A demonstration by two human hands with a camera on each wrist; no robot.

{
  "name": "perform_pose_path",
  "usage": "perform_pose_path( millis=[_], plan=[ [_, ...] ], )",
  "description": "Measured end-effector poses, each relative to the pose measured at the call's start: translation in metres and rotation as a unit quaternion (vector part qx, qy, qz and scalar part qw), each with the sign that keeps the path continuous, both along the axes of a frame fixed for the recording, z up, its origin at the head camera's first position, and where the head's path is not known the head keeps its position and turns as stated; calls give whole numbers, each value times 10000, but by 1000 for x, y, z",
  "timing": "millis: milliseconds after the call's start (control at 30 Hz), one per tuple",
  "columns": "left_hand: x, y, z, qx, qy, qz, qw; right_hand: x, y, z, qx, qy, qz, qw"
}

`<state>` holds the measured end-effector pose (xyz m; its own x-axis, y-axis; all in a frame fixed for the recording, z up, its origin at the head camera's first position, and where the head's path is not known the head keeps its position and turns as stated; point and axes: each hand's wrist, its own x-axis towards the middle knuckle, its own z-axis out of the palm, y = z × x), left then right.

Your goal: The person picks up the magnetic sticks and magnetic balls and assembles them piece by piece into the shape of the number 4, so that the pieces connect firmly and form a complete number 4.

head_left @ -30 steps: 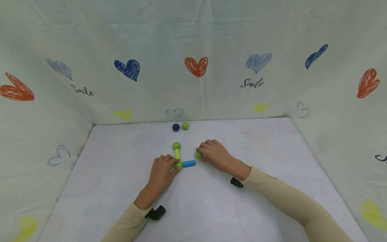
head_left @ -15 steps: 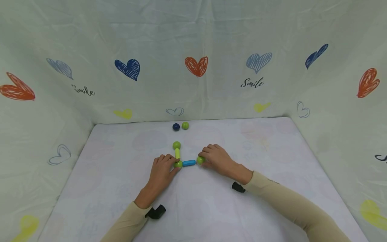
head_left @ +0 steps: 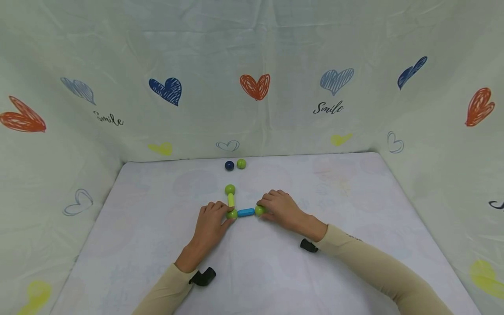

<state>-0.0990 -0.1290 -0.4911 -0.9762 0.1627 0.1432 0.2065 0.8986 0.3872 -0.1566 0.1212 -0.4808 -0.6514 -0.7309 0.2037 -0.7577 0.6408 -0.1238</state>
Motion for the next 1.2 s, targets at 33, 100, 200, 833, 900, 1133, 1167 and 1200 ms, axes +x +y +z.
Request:
perform_pose_path(
  millis=[33,100,200,833,900,1133,1167,1200],
  plan=[
    [0,0,0,3,-3,1,10000,0,0,0,-14,-16,-6,10000],
    [0,0,0,-1,-10,5,10000,0,0,0,-47,-68,-20,10000],
    [-1,0,0,0,-10,1,10000,0,-1,1,-69,-152,-34,9999],
    [0,-2,1,-16,11,-80,10000,2,1,-1,-71,-514,-204,9984],
    [0,-2,1,-24,-7,-83,10000,1,3,1,-145,-569,-289,9979],
    [0,-1,2,-12,-12,-103,9999,-8,22,5,-658,-697,-716,9928],
    [0,-1,2,-12,-5,-111,9999,-9,25,5,-692,-737,-802,9916],
    [0,-2,2,-12,-2,-115,9999,-11,27,5,-722,-784,-893,9903]
  ],
)
